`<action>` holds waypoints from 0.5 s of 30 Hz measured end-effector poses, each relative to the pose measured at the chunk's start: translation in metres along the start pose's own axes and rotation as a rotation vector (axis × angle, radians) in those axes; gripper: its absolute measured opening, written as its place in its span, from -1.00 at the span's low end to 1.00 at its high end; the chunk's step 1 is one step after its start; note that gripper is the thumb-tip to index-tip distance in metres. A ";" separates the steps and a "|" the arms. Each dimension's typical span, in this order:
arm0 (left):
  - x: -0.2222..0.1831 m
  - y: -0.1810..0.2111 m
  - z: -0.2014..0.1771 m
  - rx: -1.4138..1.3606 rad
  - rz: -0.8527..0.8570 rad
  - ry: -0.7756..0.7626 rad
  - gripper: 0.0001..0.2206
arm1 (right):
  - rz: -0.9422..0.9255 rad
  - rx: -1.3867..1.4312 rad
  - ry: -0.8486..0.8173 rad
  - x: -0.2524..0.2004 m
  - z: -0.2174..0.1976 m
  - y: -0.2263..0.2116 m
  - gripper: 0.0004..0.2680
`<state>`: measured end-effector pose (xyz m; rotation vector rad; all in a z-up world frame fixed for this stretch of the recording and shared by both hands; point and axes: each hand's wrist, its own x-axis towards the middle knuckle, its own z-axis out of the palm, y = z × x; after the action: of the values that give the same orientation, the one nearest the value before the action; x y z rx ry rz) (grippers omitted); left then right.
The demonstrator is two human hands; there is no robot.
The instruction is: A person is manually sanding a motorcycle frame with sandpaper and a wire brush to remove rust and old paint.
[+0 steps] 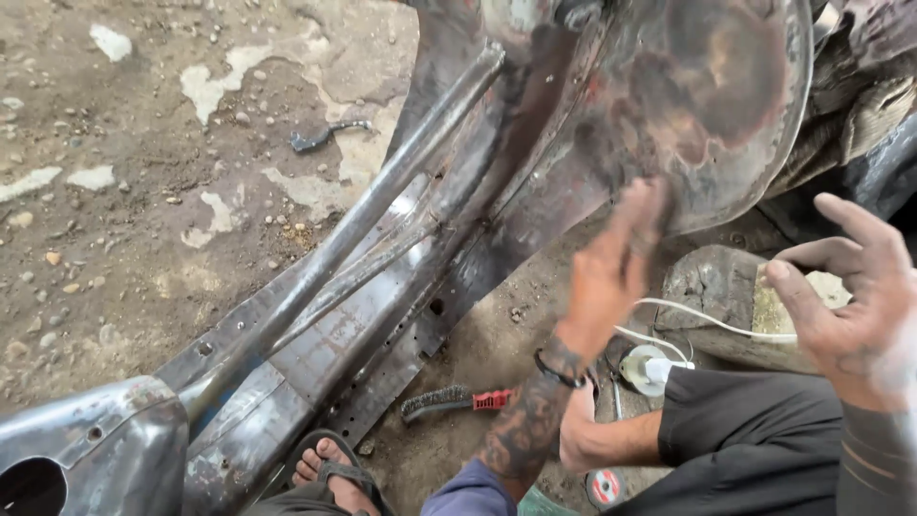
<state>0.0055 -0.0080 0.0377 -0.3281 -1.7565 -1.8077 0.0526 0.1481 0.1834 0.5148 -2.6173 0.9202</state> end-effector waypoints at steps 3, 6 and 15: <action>0.011 -0.045 -0.006 0.120 -0.066 0.024 -0.56 | -0.039 -0.291 0.010 0.003 -0.002 0.010 -0.53; 0.000 0.032 -0.017 0.035 0.177 -0.062 -0.62 | 0.001 -0.175 -0.023 0.000 0.000 -0.010 -0.53; 0.017 -0.046 -0.016 0.119 0.041 -0.056 -0.41 | -0.018 -0.115 -0.033 -0.002 0.003 -0.002 -0.54</action>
<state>-0.0302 -0.0292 0.0076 -0.3671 -1.8730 -1.6725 0.0551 0.1453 0.1815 0.5273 -2.6719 0.7562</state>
